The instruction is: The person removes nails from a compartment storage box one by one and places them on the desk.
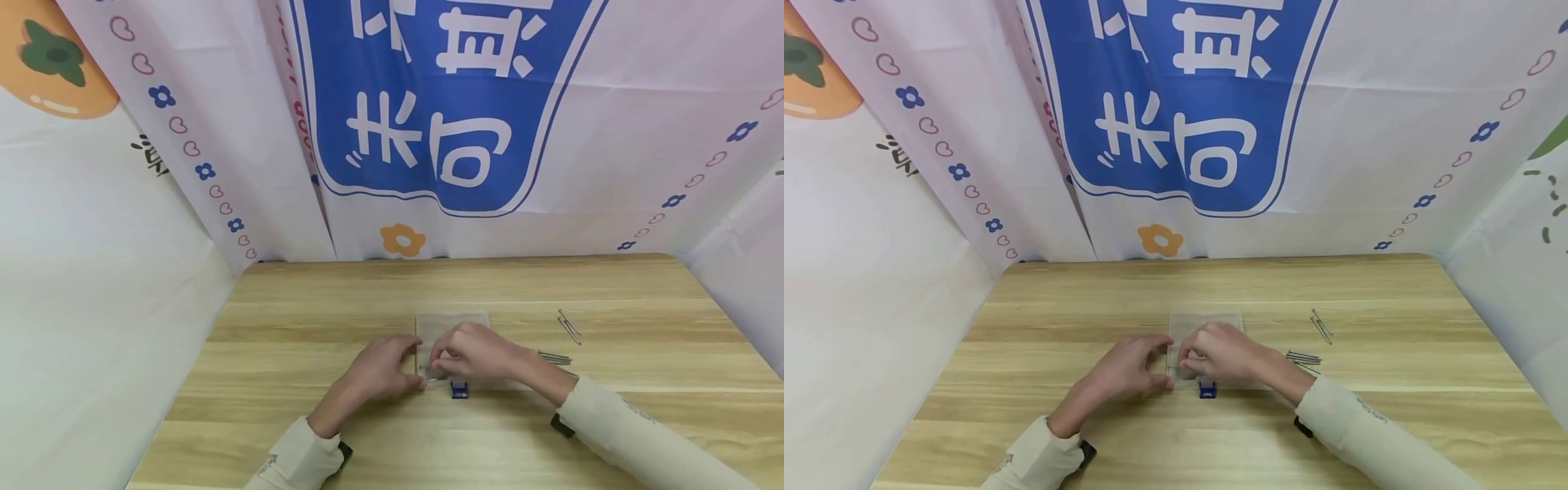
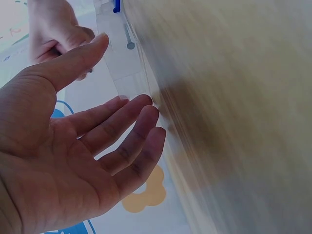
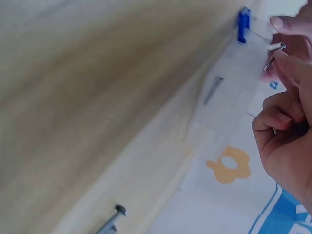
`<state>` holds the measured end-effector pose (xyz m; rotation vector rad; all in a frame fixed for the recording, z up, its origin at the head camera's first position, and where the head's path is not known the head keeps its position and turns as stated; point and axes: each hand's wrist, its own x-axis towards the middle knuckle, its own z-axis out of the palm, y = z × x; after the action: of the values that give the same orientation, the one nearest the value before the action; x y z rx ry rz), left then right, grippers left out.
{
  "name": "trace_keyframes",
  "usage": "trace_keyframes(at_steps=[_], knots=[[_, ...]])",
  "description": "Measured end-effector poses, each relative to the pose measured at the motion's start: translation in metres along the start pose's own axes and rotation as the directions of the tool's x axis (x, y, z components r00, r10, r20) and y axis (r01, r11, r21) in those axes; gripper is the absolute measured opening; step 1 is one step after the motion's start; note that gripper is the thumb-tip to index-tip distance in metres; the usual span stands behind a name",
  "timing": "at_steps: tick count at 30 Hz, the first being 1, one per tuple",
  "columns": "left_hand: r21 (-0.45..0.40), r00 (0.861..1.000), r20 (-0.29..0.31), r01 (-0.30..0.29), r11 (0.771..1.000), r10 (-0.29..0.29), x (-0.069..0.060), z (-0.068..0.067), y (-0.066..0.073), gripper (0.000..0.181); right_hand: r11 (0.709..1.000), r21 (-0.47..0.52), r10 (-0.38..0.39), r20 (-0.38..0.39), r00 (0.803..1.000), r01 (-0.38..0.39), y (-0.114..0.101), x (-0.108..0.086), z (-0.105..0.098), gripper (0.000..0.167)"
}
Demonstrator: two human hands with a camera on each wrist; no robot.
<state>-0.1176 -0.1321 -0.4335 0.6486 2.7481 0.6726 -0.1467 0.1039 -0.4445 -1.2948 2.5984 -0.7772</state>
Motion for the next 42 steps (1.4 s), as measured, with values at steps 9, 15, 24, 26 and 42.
trace_keyframes(at_steps=[9, 15, 24, 26, 42], knots=[[-0.008, 1.000, -0.001, 0.008, 1.000, -0.008, 0.001, 0.000, 0.001, 0.069, 0.998, -0.052, 0.027, -0.071, 0.997, -0.031, 0.001, -0.015, -0.024, 0.011], [-0.011, 1.000, -0.003, 0.013, 1.000, -0.013, 0.000, 0.001, 0.000, 0.069, 0.994, -0.070, 0.076, -0.098, 0.992, -0.083, 0.005, -0.031, -0.035, 0.010], [-0.035, 1.000, 0.016, 0.021, 0.999, -0.020, -0.001, -0.001, -0.001, 0.070, 0.986, -0.078, 0.132, -0.153, 0.979, -0.145, 0.019, -0.064, -0.049, 0.009], [-0.041, 1.000, 0.017, 0.019, 0.999, -0.018, 0.000, -0.002, -0.001, 0.070, 0.985, -0.070, 0.145, -0.162, 0.976, -0.158, 0.022, -0.072, -0.052, 0.009], [-0.038, 1.000, 0.028, 0.001, 0.999, 0.000, 0.002, -0.001, -0.001, 0.071, 0.965, -0.107, 0.206, -0.261, 0.943, -0.241, 0.045, -0.132, -0.061, 0.006]])
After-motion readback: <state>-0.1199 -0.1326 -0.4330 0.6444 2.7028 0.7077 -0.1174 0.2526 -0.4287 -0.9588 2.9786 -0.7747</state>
